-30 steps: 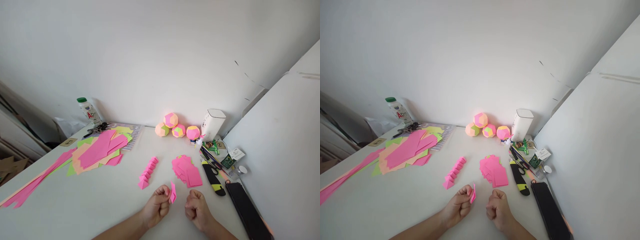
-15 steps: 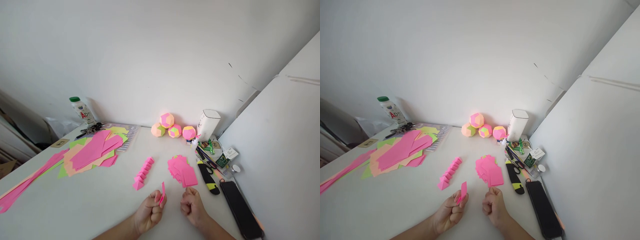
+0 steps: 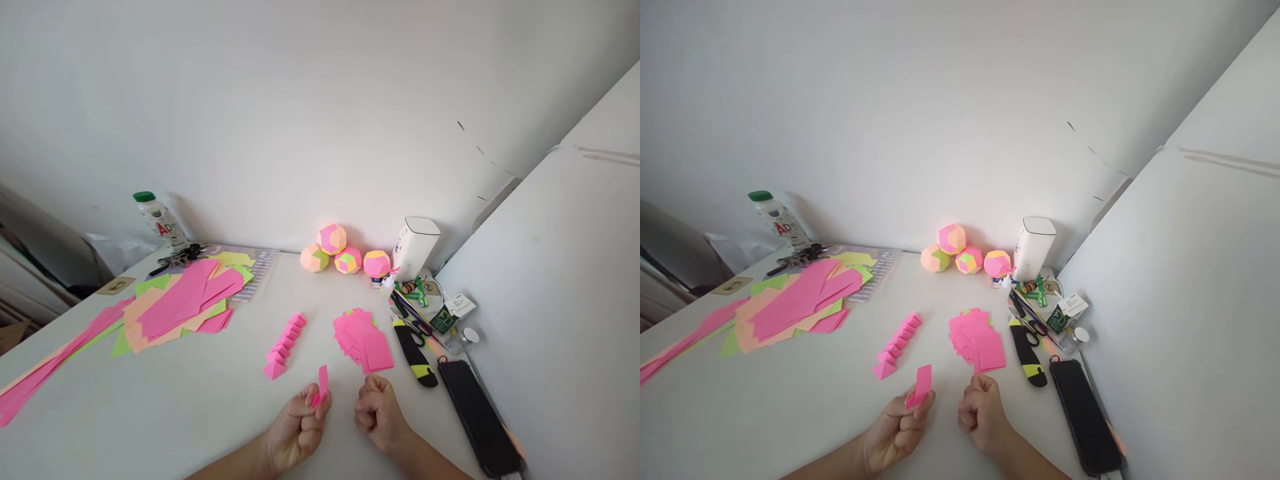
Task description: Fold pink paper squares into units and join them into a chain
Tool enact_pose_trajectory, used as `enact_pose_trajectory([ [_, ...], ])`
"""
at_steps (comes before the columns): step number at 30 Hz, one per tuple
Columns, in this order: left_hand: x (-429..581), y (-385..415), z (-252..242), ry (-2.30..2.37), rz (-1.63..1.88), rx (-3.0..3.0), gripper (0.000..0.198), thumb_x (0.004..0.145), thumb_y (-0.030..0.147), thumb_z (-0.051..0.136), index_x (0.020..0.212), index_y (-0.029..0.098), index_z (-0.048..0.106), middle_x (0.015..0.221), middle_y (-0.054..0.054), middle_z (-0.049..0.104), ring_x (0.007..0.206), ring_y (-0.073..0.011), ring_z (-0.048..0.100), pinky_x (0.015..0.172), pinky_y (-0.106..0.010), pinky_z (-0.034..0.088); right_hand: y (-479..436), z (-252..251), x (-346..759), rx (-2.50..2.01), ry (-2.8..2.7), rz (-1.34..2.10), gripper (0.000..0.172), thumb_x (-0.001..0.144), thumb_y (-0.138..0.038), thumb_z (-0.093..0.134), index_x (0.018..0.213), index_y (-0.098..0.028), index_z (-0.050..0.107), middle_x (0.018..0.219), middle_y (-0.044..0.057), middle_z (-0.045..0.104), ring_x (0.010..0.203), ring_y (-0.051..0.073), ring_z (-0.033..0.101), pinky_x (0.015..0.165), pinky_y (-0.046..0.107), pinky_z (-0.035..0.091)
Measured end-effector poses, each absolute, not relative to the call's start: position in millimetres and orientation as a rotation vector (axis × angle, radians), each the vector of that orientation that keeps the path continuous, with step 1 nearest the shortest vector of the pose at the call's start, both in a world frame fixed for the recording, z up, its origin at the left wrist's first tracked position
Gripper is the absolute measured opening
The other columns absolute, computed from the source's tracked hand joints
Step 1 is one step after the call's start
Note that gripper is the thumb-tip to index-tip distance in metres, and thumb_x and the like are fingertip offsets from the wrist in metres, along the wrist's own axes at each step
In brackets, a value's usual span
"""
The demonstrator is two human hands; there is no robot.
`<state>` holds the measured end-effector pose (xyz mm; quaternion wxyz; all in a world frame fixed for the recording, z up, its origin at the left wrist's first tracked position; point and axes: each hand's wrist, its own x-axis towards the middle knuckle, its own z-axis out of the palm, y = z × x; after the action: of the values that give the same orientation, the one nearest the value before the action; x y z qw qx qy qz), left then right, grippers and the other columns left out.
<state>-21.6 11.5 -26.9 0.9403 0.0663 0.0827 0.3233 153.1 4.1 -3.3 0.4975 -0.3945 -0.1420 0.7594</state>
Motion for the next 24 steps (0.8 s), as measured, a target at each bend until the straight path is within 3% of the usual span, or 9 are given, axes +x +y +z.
enact_pose_trajectory([
  [5, -23.4, 8.5, -22.7, 0.06, 0.485, 0.013, 0.031, 0.072, 0.014, 0.067, 0.058, 0.013, 0.039, 0.045, 0.013, 0.009, 0.039, -0.0002, -0.002, 0.031, -0.013, -0.003, 3.7, -4.7, 147.8, -0.928, -0.337, 1.886, 0.042, 0.043, -0.001, 0.051, 0.048, -0.021, 0.014, 0.033, -0.014, 0.027, 0.026, 0.0, 0.011, 0.03, 0.017, 0.005],
  [24, -19.0, -8.3, -14.2, 0.004, 0.404, -0.291, 0.039, 0.069, 0.005, 0.065, 0.057, 0.015, 0.03, 0.046, 0.014, 0.007, 0.038, 0.0024, 0.0, 0.031, -0.007, -0.003, 20.3, -10.5, 150.4, -0.854, -0.424, 1.863, 0.042, 0.044, 0.004, 0.049, 0.049, -0.021, 0.015, 0.034, -0.014, 0.028, 0.028, 0.001, 0.013, 0.031, 0.017, 0.006],
])
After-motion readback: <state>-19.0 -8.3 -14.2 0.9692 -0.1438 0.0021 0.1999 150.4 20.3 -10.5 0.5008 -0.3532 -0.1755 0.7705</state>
